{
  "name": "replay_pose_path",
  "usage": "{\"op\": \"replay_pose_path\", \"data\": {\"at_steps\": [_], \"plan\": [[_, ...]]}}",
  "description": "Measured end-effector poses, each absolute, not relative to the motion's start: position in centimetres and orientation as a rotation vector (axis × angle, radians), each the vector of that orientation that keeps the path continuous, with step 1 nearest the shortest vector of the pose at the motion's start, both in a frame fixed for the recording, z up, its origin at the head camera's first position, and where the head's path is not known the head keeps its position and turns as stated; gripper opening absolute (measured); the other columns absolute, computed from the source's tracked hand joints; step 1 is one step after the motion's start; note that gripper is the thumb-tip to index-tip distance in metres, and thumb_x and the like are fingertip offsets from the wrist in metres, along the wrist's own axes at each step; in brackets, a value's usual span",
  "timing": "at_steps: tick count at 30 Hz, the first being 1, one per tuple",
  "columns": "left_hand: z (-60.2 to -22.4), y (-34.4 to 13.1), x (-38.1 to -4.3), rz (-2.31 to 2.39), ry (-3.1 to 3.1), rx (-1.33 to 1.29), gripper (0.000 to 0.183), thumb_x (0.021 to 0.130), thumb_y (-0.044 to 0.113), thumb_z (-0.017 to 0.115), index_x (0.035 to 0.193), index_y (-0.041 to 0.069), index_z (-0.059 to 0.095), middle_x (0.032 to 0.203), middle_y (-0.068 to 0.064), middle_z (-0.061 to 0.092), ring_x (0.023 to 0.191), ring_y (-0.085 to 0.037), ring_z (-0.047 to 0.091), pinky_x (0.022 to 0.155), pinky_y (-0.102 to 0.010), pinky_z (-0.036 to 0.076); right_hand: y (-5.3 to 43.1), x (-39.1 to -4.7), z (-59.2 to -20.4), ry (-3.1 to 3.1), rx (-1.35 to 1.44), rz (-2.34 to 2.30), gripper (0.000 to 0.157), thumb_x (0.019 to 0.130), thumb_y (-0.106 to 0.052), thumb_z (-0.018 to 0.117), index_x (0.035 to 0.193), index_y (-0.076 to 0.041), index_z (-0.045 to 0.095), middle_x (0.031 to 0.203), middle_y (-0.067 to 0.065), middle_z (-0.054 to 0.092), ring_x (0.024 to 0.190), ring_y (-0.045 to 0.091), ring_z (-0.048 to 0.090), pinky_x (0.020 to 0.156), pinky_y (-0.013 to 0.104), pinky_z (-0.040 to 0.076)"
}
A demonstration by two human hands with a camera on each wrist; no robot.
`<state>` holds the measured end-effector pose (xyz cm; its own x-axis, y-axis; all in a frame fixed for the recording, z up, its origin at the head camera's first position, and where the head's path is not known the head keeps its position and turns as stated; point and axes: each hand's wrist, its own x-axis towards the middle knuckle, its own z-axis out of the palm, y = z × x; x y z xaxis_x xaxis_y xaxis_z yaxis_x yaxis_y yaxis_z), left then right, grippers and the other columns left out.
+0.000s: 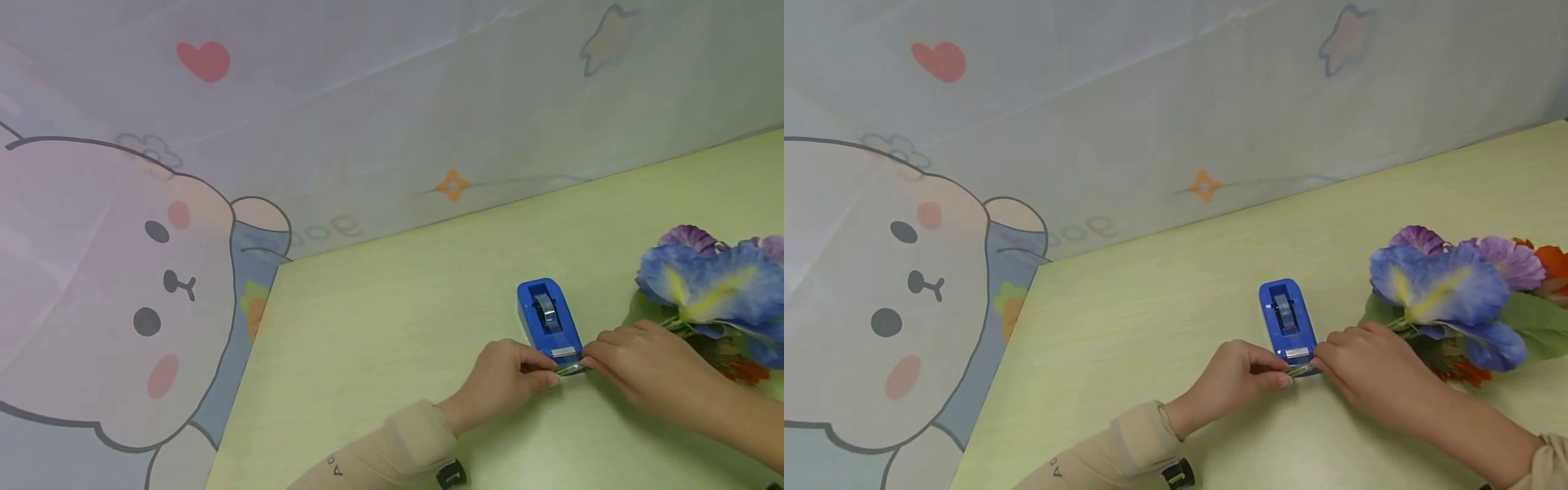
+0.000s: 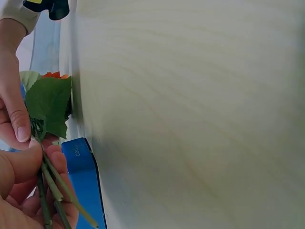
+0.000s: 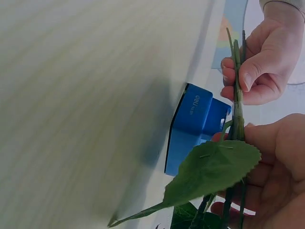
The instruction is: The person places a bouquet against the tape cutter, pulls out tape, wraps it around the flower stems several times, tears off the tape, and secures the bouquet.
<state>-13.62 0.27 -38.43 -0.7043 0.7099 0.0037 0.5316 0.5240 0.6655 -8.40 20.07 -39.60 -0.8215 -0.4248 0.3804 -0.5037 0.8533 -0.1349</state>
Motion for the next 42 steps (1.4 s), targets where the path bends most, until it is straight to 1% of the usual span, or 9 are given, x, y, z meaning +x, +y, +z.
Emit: {"op": "replay_pose_path", "data": {"at_steps": [14,18,21,24,27,28,37,39,42], "plan": [[-38.6,0.5,-13.7,0.984,2.523,1.033,0.01,0.084,0.013,0.07,0.089,0.005,0.074,0.076,0.005,0.069,0.063,0.01,0.049,0.059,-0.006,0.041,19.9,-8.3,-39.5,-2.71,0.613,0.324,0.013,0.073,-0.024,0.077,0.075,-0.022,0.064,0.071,-0.014,0.057,0.062,0.01,0.056,0.065,0.044,0.043],[-38.6,0.5,-13.6,0.985,2.51,1.039,0.01,0.087,0.013,0.067,0.091,0.005,0.073,0.076,0.006,0.067,0.063,0.009,0.048,0.059,-0.007,0.04,20.2,-8.5,-40.0,-2.567,0.663,0.35,0.041,0.087,-0.054,0.042,0.074,-0.021,0.063,0.069,-0.013,0.056,0.061,0.01,0.055,0.063,0.044,0.043],[-38.5,0.4,-13.7,0.976,2.507,1.05,0.012,0.089,0.013,0.063,0.09,0.005,0.073,0.078,0.006,0.067,0.063,0.009,0.047,0.058,-0.007,0.04,20.2,-8.7,-40.2,-2.517,0.676,0.361,0.063,0.087,-0.057,0.014,0.072,-0.02,0.063,0.068,-0.013,0.056,0.06,0.01,0.055,0.062,0.042,0.043],[-38.5,0.3,-13.8,0.955,2.512,1.038,0.015,0.091,0.014,0.061,0.089,0.006,0.073,0.076,0.007,0.066,0.061,0.008,0.045,0.056,-0.008,0.039,20.1,-8.7,-40.2,-2.533,0.664,0.359,0.033,0.086,-0.05,0.054,0.072,-0.021,0.063,0.068,-0.014,0.056,0.061,0.01,0.055,0.063,0.043,0.043],[-38.5,0.4,-13.9,0.911,2.511,1.007,0.017,0.092,0.016,0.06,0.086,0.006,0.073,0.07,0.009,0.062,0.058,0.006,0.043,0.053,-0.008,0.037,20.0,-8.6,-40.1,-2.57,0.648,0.362,0.02,0.064,-0.025,0.082,0.071,-0.022,0.063,0.068,-0.015,0.056,0.061,0.011,0.056,0.065,0.044,0.043],[-38.5,0.4,-13.9,0.895,2.509,1.002,0.018,0.092,0.016,0.06,0.085,0.007,0.073,0.067,0.009,0.06,0.056,0.006,0.042,0.051,-0.009,0.036,20.0,-8.6,-40.0,-2.575,0.642,0.361,0.026,0.058,-0.017,0.085,0.071,-0.023,0.063,0.068,-0.015,0.056,0.061,0.011,0.056,0.065,0.044,0.043],[-38.5,0.5,-13.9,0.813,2.507,1.032,0.022,0.093,0.016,0.058,0.077,0.006,0.07,0.061,0.009,0.053,0.053,0.005,0.039,0.049,-0.009,0.034,20.0,-8.5,-39.6,-2.62,0.666,0.368,0.029,0.061,-0.017,0.084,0.073,-0.025,0.059,0.065,-0.018,0.056,0.056,0.003,0.053,0.064,0.042,0.043],[-38.6,0.5,-13.9,0.803,2.503,1.047,0.024,0.094,0.016,0.057,0.075,0.006,0.068,0.059,0.008,0.052,0.052,0.004,0.039,0.049,-0.009,0.033,20.3,-8.7,-39.9,-2.535,0.749,0.389,0.016,0.077,-0.032,0.075,0.076,-0.026,0.06,0.065,-0.019,0.056,0.056,0.0,0.051,0.06,0.038,0.041],[-38.6,0.5,-13.9,0.8,2.498,1.057,0.025,0.094,0.016,0.057,0.075,0.006,0.068,0.06,0.007,0.055,0.053,0.004,0.04,0.051,-0.009,0.034,21.1,-8.9,-40.3,-2.427,0.887,0.402,0.016,0.072,-0.022,0.078,0.084,-0.025,0.068,0.071,-0.018,0.059,0.061,-0.002,0.052,0.057,0.034,0.038]]}}
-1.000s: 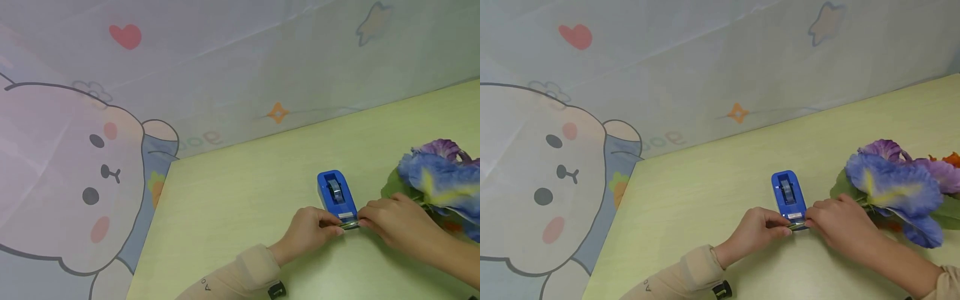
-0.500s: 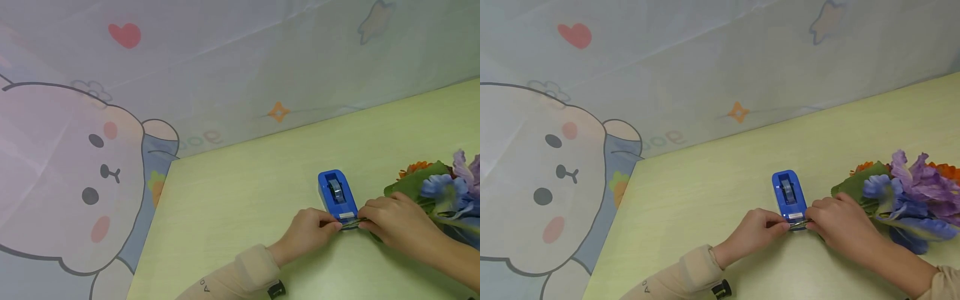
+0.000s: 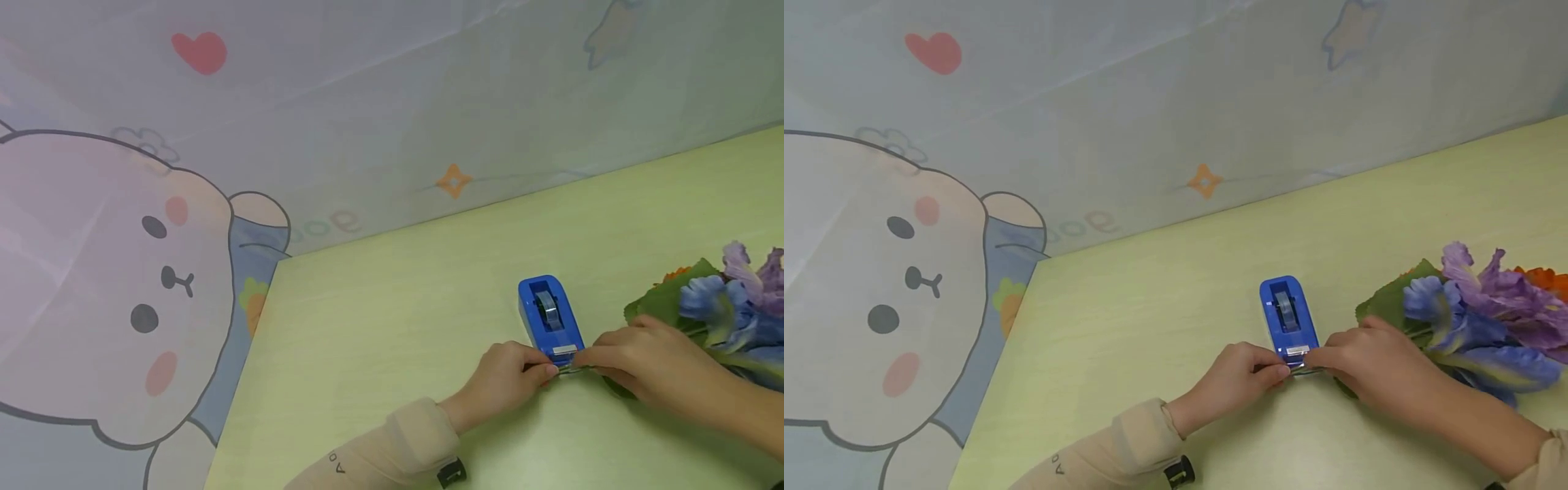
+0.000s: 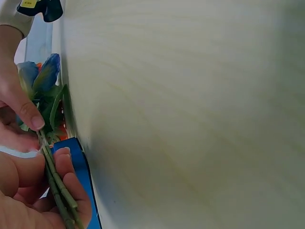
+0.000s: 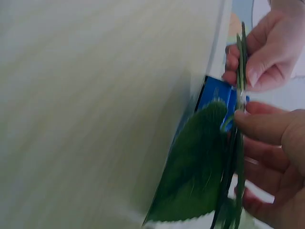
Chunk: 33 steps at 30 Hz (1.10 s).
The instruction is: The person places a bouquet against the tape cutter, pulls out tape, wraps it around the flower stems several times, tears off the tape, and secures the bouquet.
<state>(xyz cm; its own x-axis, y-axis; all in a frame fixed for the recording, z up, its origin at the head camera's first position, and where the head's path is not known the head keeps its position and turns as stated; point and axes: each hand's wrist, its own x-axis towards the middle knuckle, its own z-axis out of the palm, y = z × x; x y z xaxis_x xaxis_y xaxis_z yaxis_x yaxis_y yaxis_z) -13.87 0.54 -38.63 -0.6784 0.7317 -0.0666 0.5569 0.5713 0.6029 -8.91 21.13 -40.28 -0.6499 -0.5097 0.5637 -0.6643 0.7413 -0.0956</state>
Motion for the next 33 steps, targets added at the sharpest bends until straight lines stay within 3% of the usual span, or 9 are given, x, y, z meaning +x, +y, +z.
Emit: {"op": "replay_pose_path", "data": {"at_steps": [2,4,14,21,33], "plan": [[-38.7,0.5,-13.9,0.802,2.5,1.059,0.024,0.094,0.016,0.057,0.076,0.006,0.07,0.062,0.006,0.058,0.055,0.005,0.041,0.052,-0.008,0.035,21.5,-9.1,-40.5,-2.389,0.952,0.412,0.021,0.07,-0.017,0.079,0.088,-0.025,0.071,0.074,-0.016,0.061,0.063,-0.001,0.054,0.056,0.032,0.036],[-38.7,0.5,-13.8,0.815,2.499,1.051,0.023,0.093,0.015,0.057,0.078,0.006,0.071,0.064,0.005,0.061,0.056,0.005,0.043,0.053,-0.008,0.036,21.8,-9.1,-40.6,-2.387,0.984,0.401,0.049,0.049,0.0,0.081,0.091,-0.024,0.073,0.076,-0.016,0.061,0.064,-0.001,0.054,0.056,0.032,0.035],[-38.9,0.7,-13.7,0.848,2.497,1.055,0.022,0.093,0.014,0.058,0.079,0.005,0.072,0.063,0.004,0.063,0.056,0.007,0.044,0.055,-0.007,0.037,21.8,-9.3,-40.3,-2.525,0.975,0.41,0.044,0.054,0.002,0.083,0.089,-0.023,0.075,0.074,-0.017,0.059,0.062,-0.003,0.052,0.055,0.028,0.035],[-40.3,0.5,-13.0,0.713,2.524,1.118,0.019,0.09,0.017,0.062,0.076,0.011,0.073,0.058,0.012,0.058,0.054,0.01,0.041,0.055,-0.005,0.035,21.1,-9.0,-41.2,-2.579,1.076,0.648,0.033,0.059,0.005,0.08,0.083,-0.018,0.073,0.069,-0.018,0.054,0.058,-0.001,0.052,0.045,0.019,0.038],[-39.6,0.6,-12.7,0.765,2.503,1.09,0.018,0.09,0.016,0.062,0.079,0.009,0.074,0.061,0.01,0.062,0.055,0.011,0.042,0.055,-0.005,0.036,21.2,-8.9,-40.9,-2.57,1.06,0.682,0.026,0.063,-0.003,0.081,0.081,-0.019,0.073,0.07,-0.019,0.054,0.06,-0.004,0.051,0.045,0.02,0.038]]}}
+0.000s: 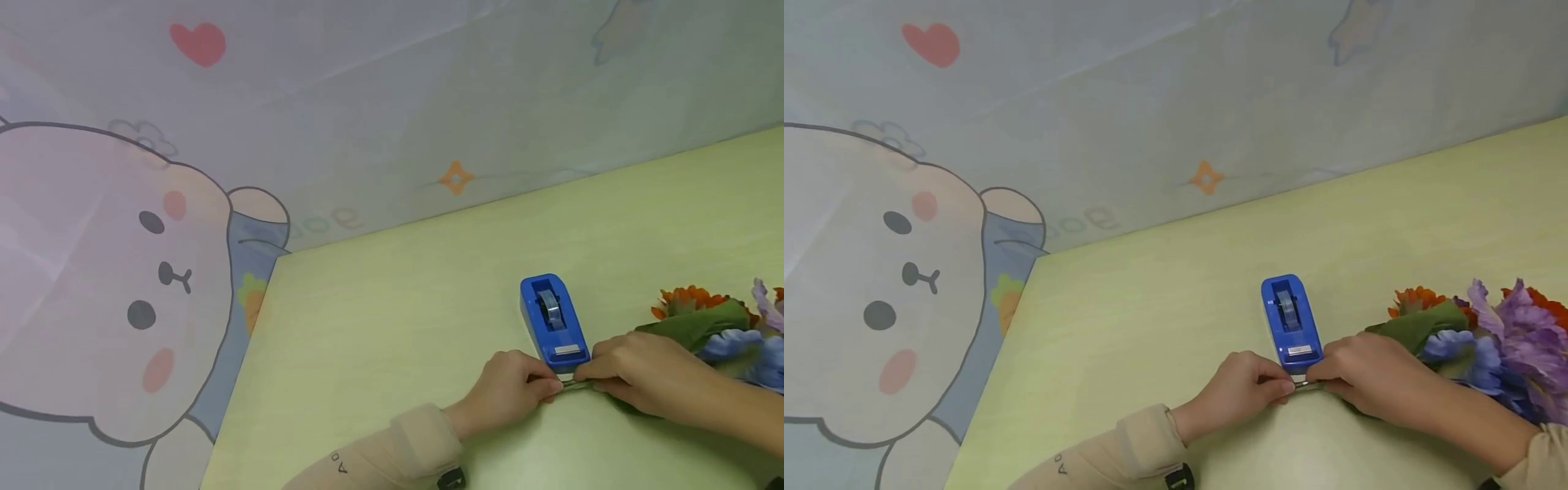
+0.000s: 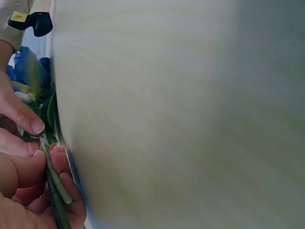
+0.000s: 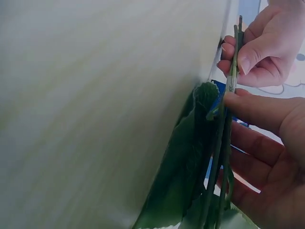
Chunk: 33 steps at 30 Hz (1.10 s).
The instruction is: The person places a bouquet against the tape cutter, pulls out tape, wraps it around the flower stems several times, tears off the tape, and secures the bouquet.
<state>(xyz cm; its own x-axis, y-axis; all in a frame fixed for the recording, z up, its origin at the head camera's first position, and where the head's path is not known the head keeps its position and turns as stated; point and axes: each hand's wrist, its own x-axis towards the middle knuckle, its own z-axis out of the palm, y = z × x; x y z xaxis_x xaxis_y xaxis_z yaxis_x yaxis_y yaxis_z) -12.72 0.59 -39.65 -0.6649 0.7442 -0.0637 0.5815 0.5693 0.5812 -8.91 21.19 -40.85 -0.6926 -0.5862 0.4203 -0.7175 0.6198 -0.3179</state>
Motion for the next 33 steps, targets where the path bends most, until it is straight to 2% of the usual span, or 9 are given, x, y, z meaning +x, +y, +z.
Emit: {"op": "replay_pose_path", "data": {"at_steps": [5,12,16,20,23,28,33], "plan": [[-39.2,0.6,-12.5,0.768,2.533,1.111,0.016,0.09,0.017,0.063,0.082,0.01,0.075,0.067,0.01,0.066,0.057,0.012,0.044,0.056,-0.005,0.037,21.0,-9.2,-40.7,-2.574,1.098,0.69,0.022,0.064,-0.007,0.081,0.08,-0.019,0.071,0.071,-0.019,0.051,0.059,-0.006,0.047,0.046,0.019,0.037],[-39.3,1.0,-12.1,0.894,2.624,1.266,0.014,0.089,0.015,0.063,0.085,0.009,0.075,0.078,0.006,0.07,0.067,0.014,0.052,0.063,-0.002,0.038,21.5,-9.7,-40.2,-2.57,1.128,0.685,0.023,0.066,-0.001,0.078,0.078,-0.016,0.067,0.071,-0.019,0.048,0.059,-0.007,0.041,0.046,0.018,0.034],[-39.0,1.4,-12.0,0.963,2.679,1.34,0.013,0.089,0.014,0.064,0.086,0.009,0.075,0.08,0.005,0.071,0.07,0.012,0.055,0.064,-0.002,0.038,21.8,-9.7,-39.4,-2.676,1.057,0.596,0.019,0.07,-0.001,0.076,0.079,-0.017,0.068,0.069,-0.021,0.05,0.057,-0.006,0.042,0.05,0.023,0.037],[-38.4,1.6,-11.9,1.028,2.694,1.307,0.013,0.089,0.014,0.064,0.088,0.007,0.075,0.081,0.004,0.071,0.07,0.012,0.054,0.063,-0.002,0.038,21.9,-9.6,-38.5,-2.802,0.971,0.355,0.022,0.074,-0.007,0.076,0.082,-0.024,0.064,0.071,-0.023,0.049,0.06,0.0,0.045,0.057,0.03,0.036],[-38.1,1.8,-11.8,1.099,2.652,1.237,0.013,0.089,0.013,0.064,0.09,0.005,0.074,0.083,0.002,0.071,0.07,0.012,0.053,0.062,-0.003,0.039,21.9,-9.4,-38.0,-2.756,0.968,0.176,0.032,0.069,-0.005,0.079,0.081,-0.027,0.06,0.071,-0.02,0.049,0.063,0.004,0.047,0.061,0.033,0.034],[-37.8,2.0,-11.5,1.298,2.477,1.08,0.014,0.089,0.009,0.063,0.093,0.0,0.072,0.083,-0.004,0.071,0.068,0.011,0.053,0.062,-0.006,0.043,22.0,-9.4,-37.1,-2.531,1.016,0.025,0.048,0.05,0.007,0.082,0.075,-0.023,0.054,0.071,-0.012,0.054,0.064,0.012,0.047,0.064,0.035,0.033],[-37.4,2.1,-11.7,1.394,2.391,1.013,0.015,0.091,0.009,0.06,0.096,-0.001,0.07,0.086,-0.005,0.07,0.068,0.01,0.052,0.062,-0.009,0.045,22.2,-10.0,-35.9,-2.406,1.076,-0.018,0.054,0.042,0.015,0.079,0.074,-0.018,0.05,0.07,-0.006,0.049,0.067,0.017,0.044,0.066,0.038,0.031]]}}
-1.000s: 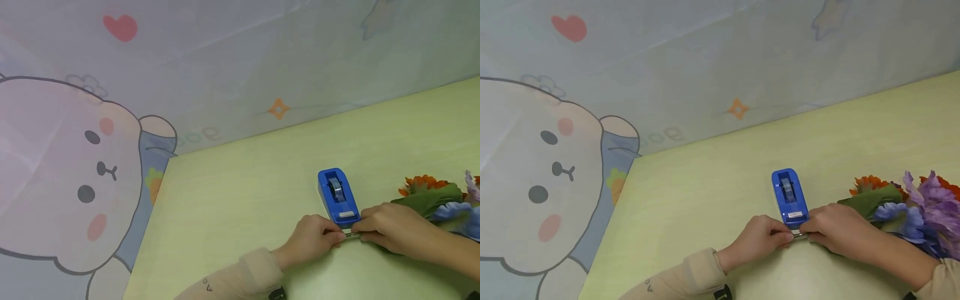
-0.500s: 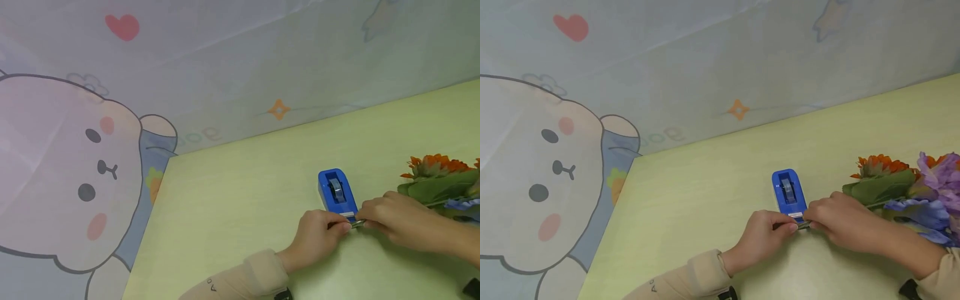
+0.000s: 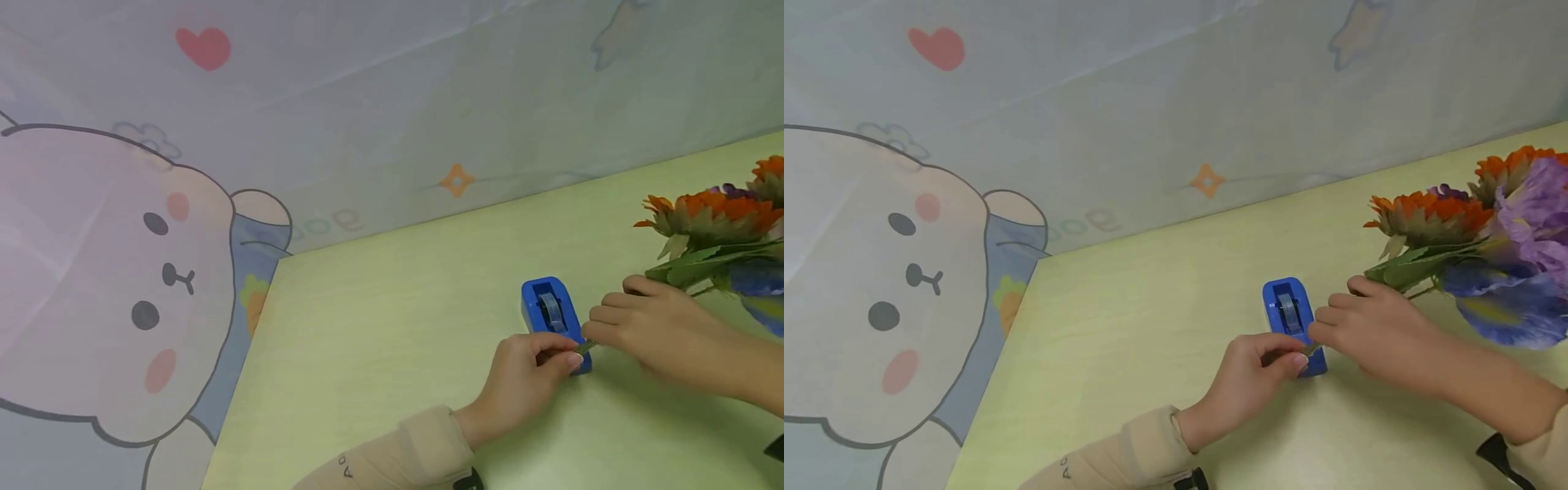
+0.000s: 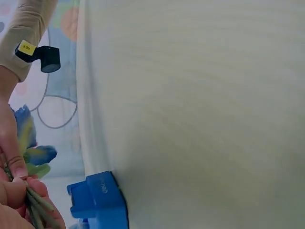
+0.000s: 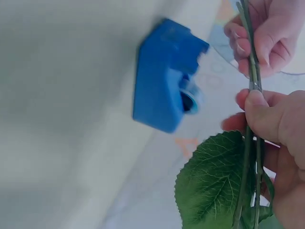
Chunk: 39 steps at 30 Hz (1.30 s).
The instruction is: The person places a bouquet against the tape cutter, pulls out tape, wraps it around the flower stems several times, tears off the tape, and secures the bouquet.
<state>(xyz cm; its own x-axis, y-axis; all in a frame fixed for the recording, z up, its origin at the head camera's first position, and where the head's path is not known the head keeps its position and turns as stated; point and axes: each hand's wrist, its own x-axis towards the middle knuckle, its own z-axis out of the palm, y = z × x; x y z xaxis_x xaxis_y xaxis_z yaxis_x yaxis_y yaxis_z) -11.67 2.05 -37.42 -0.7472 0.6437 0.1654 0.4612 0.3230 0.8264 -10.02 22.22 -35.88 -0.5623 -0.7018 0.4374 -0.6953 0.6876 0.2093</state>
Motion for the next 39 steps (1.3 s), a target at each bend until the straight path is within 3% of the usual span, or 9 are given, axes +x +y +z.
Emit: {"op": "replay_pose_path", "data": {"at_steps": [5,17,26,27,30,31,34,36,39], "plan": [[-37.0,2.1,-12.0,1.317,2.321,1.01,0.018,0.09,0.011,0.061,0.101,-0.001,0.07,0.088,-0.006,0.071,0.068,0.011,0.053,0.061,-0.009,0.046,22.3,-10.7,-35.0,-2.358,1.184,-0.057,0.06,0.035,0.015,0.083,0.071,-0.018,0.049,0.069,-0.006,0.043,0.067,0.017,0.042,0.07,0.038,0.033],[-37.0,1.9,-12.3,1.319,2.216,0.965,0.015,0.087,0.007,0.063,0.096,-0.003,0.071,0.081,-0.01,0.071,0.068,0.005,0.062,0.062,-0.012,0.048,21.6,-11.1,-34.1,-2.298,1.283,-0.224,0.049,0.04,-0.001,0.088,0.072,-0.018,0.055,0.079,-0.002,0.055,0.087,0.021,0.056,0.084,0.043,0.042],[-36.5,1.6,-12.5,1.464,2.176,1.033,0.015,0.09,0.006,0.059,0.09,-0.005,0.069,0.077,-0.014,0.069,0.066,0.009,0.056,0.066,-0.015,0.05,21.5,-11.1,-33.3,-2.217,1.247,-0.175,0.055,0.041,0.002,0.083,0.093,-0.008,0.071,0.104,0.006,0.066,0.117,0.027,0.05,0.106,0.041,0.026],[-36.4,1.6,-12.5,1.486,2.166,1.027,0.015,0.09,0.006,0.059,0.09,-0.006,0.069,0.077,-0.015,0.069,0.067,0.009,0.056,0.067,-0.016,0.051,21.5,-11.1,-33.3,-2.192,1.254,-0.114,0.053,0.043,0.006,0.08,0.094,-0.007,0.071,0.106,0.008,0.066,0.124,0.026,0.044,0.109,0.04,0.021],[-36.4,1.6,-12.5,1.552,2.126,1.002,0.015,0.089,0.003,0.059,0.092,-0.008,0.068,0.079,-0.017,0.069,0.07,0.007,0.059,0.068,-0.018,0.051,21.1,-11.1,-32.9,-2.081,1.284,0.054,0.022,0.08,0.009,0.058,0.091,-0.004,0.071,0.106,0.012,0.066,0.138,0.018,0.023,0.113,0.034,0.009],[-36.3,1.6,-12.4,1.58,2.101,0.985,0.015,0.089,0.002,0.059,0.093,-0.009,0.067,0.08,-0.019,0.069,0.071,0.004,0.061,0.069,-0.019,0.051,20.9,-11.1,-32.8,-2.035,1.29,0.108,0.026,0.09,0.006,0.047,0.09,-0.004,0.071,0.103,0.013,0.066,0.139,0.014,0.017,0.112,0.033,0.008],[-36.3,1.7,-12.3,1.667,2.032,0.919,0.017,0.088,-0.001,0.06,0.099,-0.012,0.066,0.086,-0.022,0.068,0.077,-0.009,0.067,0.069,-0.02,0.052,20.4,-10.9,-32.2,-1.9,1.272,0.264,0.055,0.104,-0.014,0.02,0.084,-0.005,0.07,0.093,0.011,0.068,0.123,0.017,0.046,0.109,0.027,0.019],[-36.2,1.7,-12.2,1.721,2.001,0.87,0.019,0.088,-0.002,0.06,0.102,-0.013,0.065,0.088,-0.024,0.068,0.079,-0.018,0.069,0.069,-0.021,0.052,20.3,-10.7,-31.8,-1.848,1.222,0.372,0.048,0.104,-0.02,0.029,0.082,-0.005,0.069,0.085,0.008,0.067,0.099,0.019,0.058,0.102,0.022,0.029],[-36.0,1.7,-12.0,1.806,1.957,0.817,0.02,0.088,-0.003,0.059,0.103,-0.015,0.064,0.09,-0.027,0.066,0.08,-0.026,0.069,0.071,-0.022,0.052,20.6,-10.5,-31.5,-1.862,1.116,0.529,0.044,0.102,-0.028,0.038,0.08,-0.007,0.07,0.078,0.001,0.065,0.075,0.013,0.057,0.082,0.014,0.04]]}}
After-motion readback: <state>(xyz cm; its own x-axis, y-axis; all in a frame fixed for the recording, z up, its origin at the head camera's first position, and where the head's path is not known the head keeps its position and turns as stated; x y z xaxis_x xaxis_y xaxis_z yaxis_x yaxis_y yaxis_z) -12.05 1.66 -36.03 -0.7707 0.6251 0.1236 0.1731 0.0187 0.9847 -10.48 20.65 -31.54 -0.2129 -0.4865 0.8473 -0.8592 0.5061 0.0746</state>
